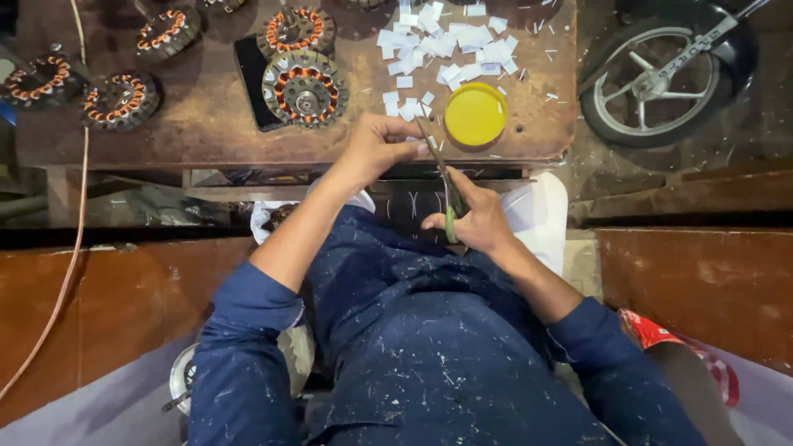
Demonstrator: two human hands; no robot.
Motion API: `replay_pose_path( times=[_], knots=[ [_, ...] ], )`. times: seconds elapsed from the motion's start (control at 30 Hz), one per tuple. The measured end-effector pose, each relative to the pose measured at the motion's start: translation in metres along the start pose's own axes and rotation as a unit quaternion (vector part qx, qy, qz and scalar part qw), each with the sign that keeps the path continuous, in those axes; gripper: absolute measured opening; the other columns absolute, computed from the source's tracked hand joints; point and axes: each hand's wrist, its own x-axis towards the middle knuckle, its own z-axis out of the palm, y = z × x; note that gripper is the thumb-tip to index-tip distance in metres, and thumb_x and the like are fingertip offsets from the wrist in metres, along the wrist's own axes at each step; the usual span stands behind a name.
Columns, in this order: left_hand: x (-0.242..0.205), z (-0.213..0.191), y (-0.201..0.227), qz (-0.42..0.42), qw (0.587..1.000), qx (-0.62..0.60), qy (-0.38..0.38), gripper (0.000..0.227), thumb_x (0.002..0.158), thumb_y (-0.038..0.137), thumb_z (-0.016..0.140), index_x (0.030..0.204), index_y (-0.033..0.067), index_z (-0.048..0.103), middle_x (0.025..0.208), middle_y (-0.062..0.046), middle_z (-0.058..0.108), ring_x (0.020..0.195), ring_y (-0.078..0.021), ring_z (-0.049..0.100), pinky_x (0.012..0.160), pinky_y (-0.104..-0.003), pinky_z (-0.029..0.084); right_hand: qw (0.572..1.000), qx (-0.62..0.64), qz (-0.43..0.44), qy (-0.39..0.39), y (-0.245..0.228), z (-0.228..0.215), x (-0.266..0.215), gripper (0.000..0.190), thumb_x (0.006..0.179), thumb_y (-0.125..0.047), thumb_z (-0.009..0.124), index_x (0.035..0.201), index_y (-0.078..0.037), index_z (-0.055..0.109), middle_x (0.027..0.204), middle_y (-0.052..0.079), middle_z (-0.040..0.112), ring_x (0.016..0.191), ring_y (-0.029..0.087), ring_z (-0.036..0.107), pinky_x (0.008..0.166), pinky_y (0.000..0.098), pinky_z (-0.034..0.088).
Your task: The person cuts small white paper pieces with scissors and inserts them into slots on circular motor stator components. The person repeatedly picks up paper, cuts it, and places it into the stator slots.
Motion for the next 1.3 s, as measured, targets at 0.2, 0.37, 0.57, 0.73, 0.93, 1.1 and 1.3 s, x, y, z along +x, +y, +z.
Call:
replay_pose_path(
  times=[0.2, 0.37, 0.57, 0.73, 0.93, 1.1, 1.3],
  knots=[
    [0.011, -0.004, 0.000, -0.026, 0.999, 0.028, -0.019, 0.017, 0.085, 0.010, 0.082, 0.100, 0.0008, 0.080, 0.080, 0.002, 0.075, 0.070, -0.0022, 0.064, 0.063, -0.020, 0.052, 0.999, 0.024, -0.032, 0.000, 0.008, -0.002, -0.002, 0.085, 0.072, -0.033, 0.094, 0.143, -0.008, 0.056, 0.079, 0.010, 0.071, 0.065, 0.011, 0.063, 0.066, 0.0297, 0.054],
    [0.029, -0.009, -0.010, -0.045, 0.989, 0.142, -0.008, 0.027, 0.085, 0.018, 0.087, 0.109, 0.0059, 0.082, 0.079, -0.009, 0.071, 0.069, -0.0123, 0.058, 0.061, -0.029, 0.047, 0.994, 0.105, -0.020, 0.032, 0.030, 0.004, -0.006, 0.074, 0.079, -0.023, 0.093, 0.141, -0.003, 0.058, 0.092, 0.008, 0.078, 0.081, 0.004, 0.064, 0.072, 0.0255, 0.056],
    [0.088, 0.003, -0.016, 0.067, 0.855, 0.502, 0.115, 0.020, 0.088, 0.024, 0.084, 0.094, 0.0076, 0.076, 0.112, -0.022, 0.062, 0.094, -0.0393, 0.065, 0.079, -0.050, 0.052, 0.986, 0.066, 0.102, 0.112, 0.050, -0.019, -0.025, 0.080, 0.073, -0.017, 0.094, 0.142, 0.000, 0.058, 0.084, 0.006, 0.072, 0.072, 0.004, 0.055, 0.063, 0.0240, 0.051],
    [0.175, 0.018, -0.022, 0.206, 0.838, 0.492, 0.116, 0.033, 0.081, 0.015, 0.080, 0.112, 0.0075, 0.073, 0.115, -0.015, 0.064, 0.108, -0.0375, 0.060, 0.089, -0.049, 0.050, 0.979, 0.116, 0.091, 0.142, 0.048, -0.032, -0.047, 0.078, 0.074, -0.012, 0.092, 0.142, 0.002, 0.056, 0.084, 0.001, 0.072, 0.074, 0.003, 0.059, 0.067, 0.0221, 0.053],
    [0.219, 0.028, -0.031, 0.135, 0.841, 0.518, 0.085, 0.033, 0.076, 0.027, 0.087, 0.100, 0.0080, 0.076, 0.109, -0.017, 0.063, 0.110, -0.0387, 0.057, 0.092, -0.049, 0.047, 0.962, 0.155, 0.156, 0.159, 0.049, -0.045, -0.061, 0.076, 0.073, -0.008, 0.090, 0.141, 0.002, 0.057, 0.070, 0.000, 0.065, 0.062, 0.004, 0.054, 0.056, 0.0219, 0.048],
    [0.222, 0.035, -0.030, 0.099, 0.855, 0.501, 0.088, 0.028, 0.073, 0.025, 0.088, 0.092, 0.0088, 0.075, 0.105, -0.013, 0.067, 0.109, -0.0357, 0.059, 0.092, -0.047, 0.048, 0.966, 0.137, 0.148, 0.160, 0.055, -0.049, -0.061, 0.075, 0.073, -0.010, 0.090, 0.140, 0.002, 0.058, 0.071, -0.003, 0.066, 0.064, 0.002, 0.056, 0.058, 0.0207, 0.050],
    [0.226, 0.028, -0.024, 0.089, 0.885, 0.451, 0.070, 0.024, 0.072, 0.019, 0.087, 0.089, 0.0086, 0.073, 0.094, -0.013, 0.072, 0.099, -0.0352, 0.066, 0.086, -0.045, 0.052, 0.971, 0.098, 0.148, 0.161, 0.051, -0.045, -0.059, 0.077, 0.071, -0.013, 0.092, 0.140, 0.001, 0.059, 0.069, -0.002, 0.064, 0.062, 0.003, 0.054, 0.057, 0.0213, 0.049]
  ],
)
